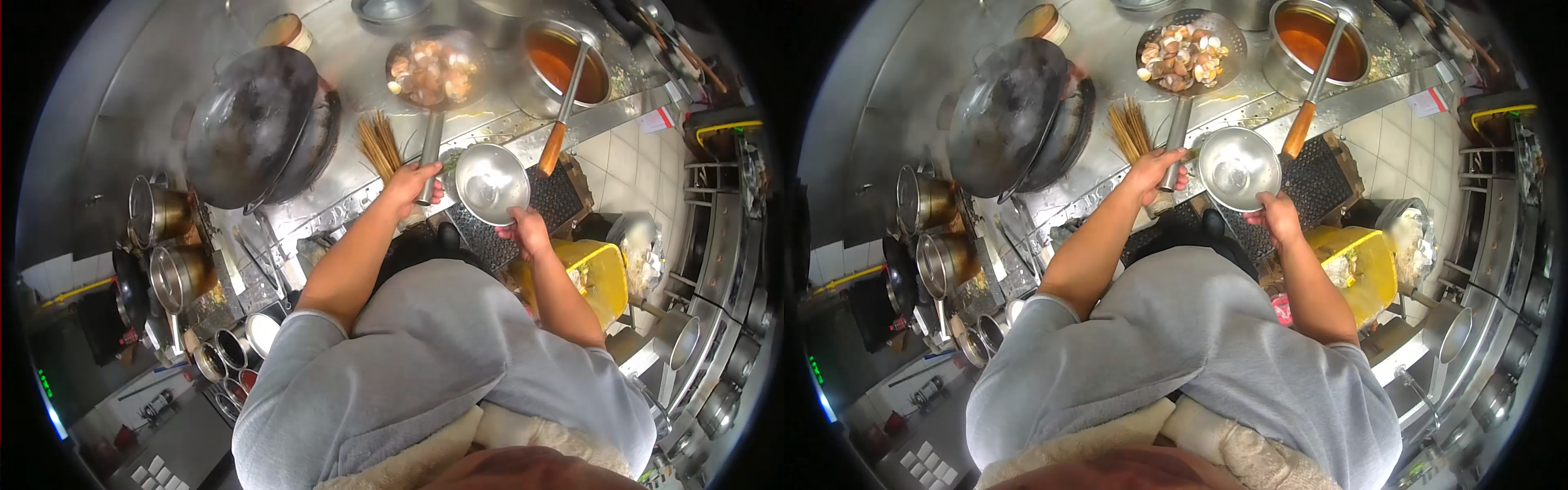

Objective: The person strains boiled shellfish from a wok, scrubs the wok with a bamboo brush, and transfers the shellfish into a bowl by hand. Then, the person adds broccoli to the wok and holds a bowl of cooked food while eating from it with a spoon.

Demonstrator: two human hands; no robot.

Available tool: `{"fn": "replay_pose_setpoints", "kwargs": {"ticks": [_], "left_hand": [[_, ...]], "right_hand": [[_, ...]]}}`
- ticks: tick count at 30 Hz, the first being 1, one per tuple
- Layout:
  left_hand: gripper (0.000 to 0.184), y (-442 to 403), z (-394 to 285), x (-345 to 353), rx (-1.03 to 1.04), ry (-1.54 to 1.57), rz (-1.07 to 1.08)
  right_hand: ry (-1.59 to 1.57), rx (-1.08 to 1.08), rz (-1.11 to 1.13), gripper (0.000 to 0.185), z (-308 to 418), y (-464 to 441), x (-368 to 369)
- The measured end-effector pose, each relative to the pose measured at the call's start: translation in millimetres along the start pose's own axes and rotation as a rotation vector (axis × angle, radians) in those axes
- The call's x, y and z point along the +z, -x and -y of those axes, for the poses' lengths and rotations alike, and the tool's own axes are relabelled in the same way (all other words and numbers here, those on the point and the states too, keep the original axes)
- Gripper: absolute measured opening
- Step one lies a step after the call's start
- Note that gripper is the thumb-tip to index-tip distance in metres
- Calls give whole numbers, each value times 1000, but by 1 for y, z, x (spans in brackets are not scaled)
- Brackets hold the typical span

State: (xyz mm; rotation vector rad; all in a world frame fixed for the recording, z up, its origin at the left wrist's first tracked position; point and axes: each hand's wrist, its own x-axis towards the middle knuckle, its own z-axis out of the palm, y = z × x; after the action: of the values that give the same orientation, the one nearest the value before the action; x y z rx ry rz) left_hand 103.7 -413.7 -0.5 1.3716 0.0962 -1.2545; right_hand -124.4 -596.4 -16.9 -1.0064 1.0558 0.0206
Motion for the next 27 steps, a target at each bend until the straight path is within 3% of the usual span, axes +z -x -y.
{"fn": "replay_pose_setpoints", "kwargs": {"ticks": [2,5,6,10,12,15,19,21,23,27], "left_hand": [[37,4,0,-11,9,38,68],[37,-7,36,-48,635,-532,-327],[40,37,14,-35,674,-509,-408],[30,106,1,-49,440,-587,-168],[31,122,5,-63,478,-449,-153],[28,134,8,-94,440,-321,-198],[24,155,19,-116,423,-181,-314],[23,157,24,-124,421,-146,-347],[23,153,33,-128,409,-137,-361],[23,130,45,-116,412,-118,-516]], "right_hand": [[21,-25,10,35,-4,9,15],[44,-91,8,37,-2,47,44],[60,-114,15,38,-5,50,51],[182,-302,19,38,12,77,100],[286,-400,16,38,22,91,124],[454,-317,107,38,50,94,139],[625,-639,-138,36,95,33,148],[988,-815,-334,35,146,-7,161],[1196,-1011,-365,39,181,-79,171],[1145,-669,-217,41,226,-174,216]]}}
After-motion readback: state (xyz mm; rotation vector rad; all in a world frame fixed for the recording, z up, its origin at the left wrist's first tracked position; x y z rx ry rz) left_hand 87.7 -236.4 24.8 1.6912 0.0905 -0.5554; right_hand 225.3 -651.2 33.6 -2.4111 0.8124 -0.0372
